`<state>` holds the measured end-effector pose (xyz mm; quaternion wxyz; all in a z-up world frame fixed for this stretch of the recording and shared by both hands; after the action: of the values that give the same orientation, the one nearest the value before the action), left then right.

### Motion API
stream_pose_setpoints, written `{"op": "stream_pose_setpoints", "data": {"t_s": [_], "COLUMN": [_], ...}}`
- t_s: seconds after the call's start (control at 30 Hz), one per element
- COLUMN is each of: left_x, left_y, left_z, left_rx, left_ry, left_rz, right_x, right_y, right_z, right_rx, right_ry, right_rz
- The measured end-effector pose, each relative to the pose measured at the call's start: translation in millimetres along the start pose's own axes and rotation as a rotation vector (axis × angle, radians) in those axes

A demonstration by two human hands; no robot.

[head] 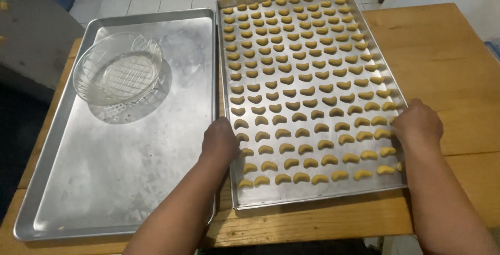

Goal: Shaping cookie dough into crescents by hand, arranging them on a baking sheet, and placing the sheet into a commercial oven.

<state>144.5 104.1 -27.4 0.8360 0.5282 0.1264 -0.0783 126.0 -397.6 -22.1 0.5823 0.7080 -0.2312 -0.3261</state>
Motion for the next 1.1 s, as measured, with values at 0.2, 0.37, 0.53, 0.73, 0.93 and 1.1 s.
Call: {"op": "stream_pose_setpoints", "data": {"t_s": [0.2,0.37,0.53,0.73,0.93,1.1], "left_x": [12,20,13,17,6,-1], "left_y": [-26,-29,-22,-29,-20,-20], "left_z": [-8,-8,-2,-3,4,1], "left_rx": [-0.035,0.014,0.017,0.035,-0.045,-0.183], "left_ry": [-0.062,-0.157,-0.154,-0.177,-0.206,-0.089], "left_rz": [0.075,0.223,0.196,0.150,0.065,-0.196], "right_x": [-14,-14,5,48,78,69], "right_y": [10,11,-3,-40,-72,-73], "right_z": [-7,0,11,39,66,70], "right_rx": [-0.033,-0.028,-0.056,0.056,0.225,0.027], "right_ry": [0.035,0.042,0.074,0.194,0.428,0.458], "right_rz": [-0.006,-0.008,0.025,0.186,0.345,0.488]}}
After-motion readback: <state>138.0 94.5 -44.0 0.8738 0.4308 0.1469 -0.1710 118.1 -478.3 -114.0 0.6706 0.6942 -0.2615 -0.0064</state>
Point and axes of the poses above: each hand's wrist, its own x-axis towards the middle knuckle, its own y-axis out of the back of the hand, z = x × y, the point moved 8 cm from there along x, towards the middle knuckle, and after that the axes turned 8 degrees about -y, right-handed, at the moved point
